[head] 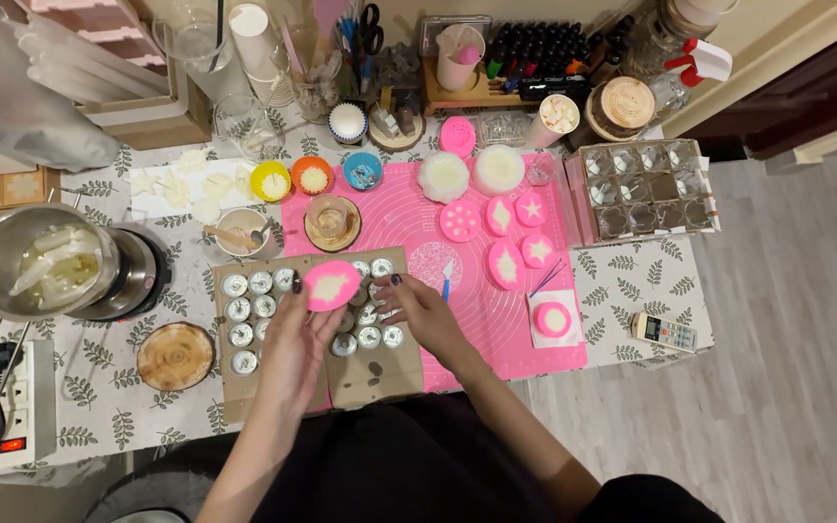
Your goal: Preparing molds, decorating with wax, and stirring melted wax for candle making.
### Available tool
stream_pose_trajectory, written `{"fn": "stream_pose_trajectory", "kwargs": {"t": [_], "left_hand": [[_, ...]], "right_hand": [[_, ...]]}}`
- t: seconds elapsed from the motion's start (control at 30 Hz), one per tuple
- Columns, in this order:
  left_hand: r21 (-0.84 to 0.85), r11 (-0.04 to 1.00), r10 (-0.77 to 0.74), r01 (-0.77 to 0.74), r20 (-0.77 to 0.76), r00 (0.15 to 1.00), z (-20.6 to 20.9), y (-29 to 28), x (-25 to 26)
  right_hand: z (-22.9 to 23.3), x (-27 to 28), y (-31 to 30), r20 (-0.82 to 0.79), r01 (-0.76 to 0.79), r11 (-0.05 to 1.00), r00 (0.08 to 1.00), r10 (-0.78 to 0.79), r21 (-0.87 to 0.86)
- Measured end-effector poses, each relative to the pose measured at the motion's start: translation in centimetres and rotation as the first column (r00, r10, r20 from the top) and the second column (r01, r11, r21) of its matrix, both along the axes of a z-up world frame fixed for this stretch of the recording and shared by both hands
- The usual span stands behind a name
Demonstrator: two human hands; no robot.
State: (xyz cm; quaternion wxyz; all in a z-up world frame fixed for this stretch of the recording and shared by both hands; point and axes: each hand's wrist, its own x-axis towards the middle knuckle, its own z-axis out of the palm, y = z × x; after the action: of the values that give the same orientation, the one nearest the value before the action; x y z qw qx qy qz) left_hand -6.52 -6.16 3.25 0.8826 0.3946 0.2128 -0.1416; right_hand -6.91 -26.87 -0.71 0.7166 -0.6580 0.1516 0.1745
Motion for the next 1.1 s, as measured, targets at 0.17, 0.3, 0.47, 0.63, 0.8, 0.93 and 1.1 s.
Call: {"fn": "stream_pose_trajectory", "kwargs": {"t": [0.17, 0.3, 0.47, 0.63, 0.8, 0.93, 1.1], "left_hand": [[0.086, 0.992, -0.087, 0.092, -0.056, 0.995, -2.5, -1.2, 0.8], [0.142, 0.963, -0.211, 0.229, -0.13, 0.969, -1.6, -3.2, 2.8], [0.205, 0.878, -0.398, 0.433, -0.19, 0.897, -6.5, -7.0, 5.4], [0.517, 0.634, -0.574, 0.575, -0.184, 0.798, -12.2, -11.4, 7.4], [0.741, 0.14, -0.78, 0.657, -0.326, 0.534, -8.4, -16.1, 7.9], [0.979, 0.047, -0.869, 0.198, -0.058, 0.491, -12.8, -17.5, 7.4], [0.993, 0.085, -0.887, -0.085, 0.114, 0.448, -9.6, -20.4, 8.3]], "right_hand": [[-3.8, -1.4, -2.2, 0.182, 0.124, 0.851, 0.983, -0.035, -0.51], [-8.2, -2.3, -4.6, 0.234, 0.192, 0.422, 0.971, 0.051, -0.886], [-10.7, -1.6, -4.5, 0.135, 0.136, 0.452, 0.99, -0.034, -0.882], [-9.9, -2.3, -6.6, 0.053, 0.122, 0.48, 0.986, -0.155, -0.869], [-6.2, -5.1, -10.7, 0.097, 0.306, 0.618, 0.932, -0.349, -0.724], [-4.4, -6.5, -13.8, 0.093, 0.477, 0.722, 0.859, -0.503, -0.501], [-6.2, -6.1, -17.6, -0.04, 0.723, 0.684, 0.684, -0.728, -0.09]]}}
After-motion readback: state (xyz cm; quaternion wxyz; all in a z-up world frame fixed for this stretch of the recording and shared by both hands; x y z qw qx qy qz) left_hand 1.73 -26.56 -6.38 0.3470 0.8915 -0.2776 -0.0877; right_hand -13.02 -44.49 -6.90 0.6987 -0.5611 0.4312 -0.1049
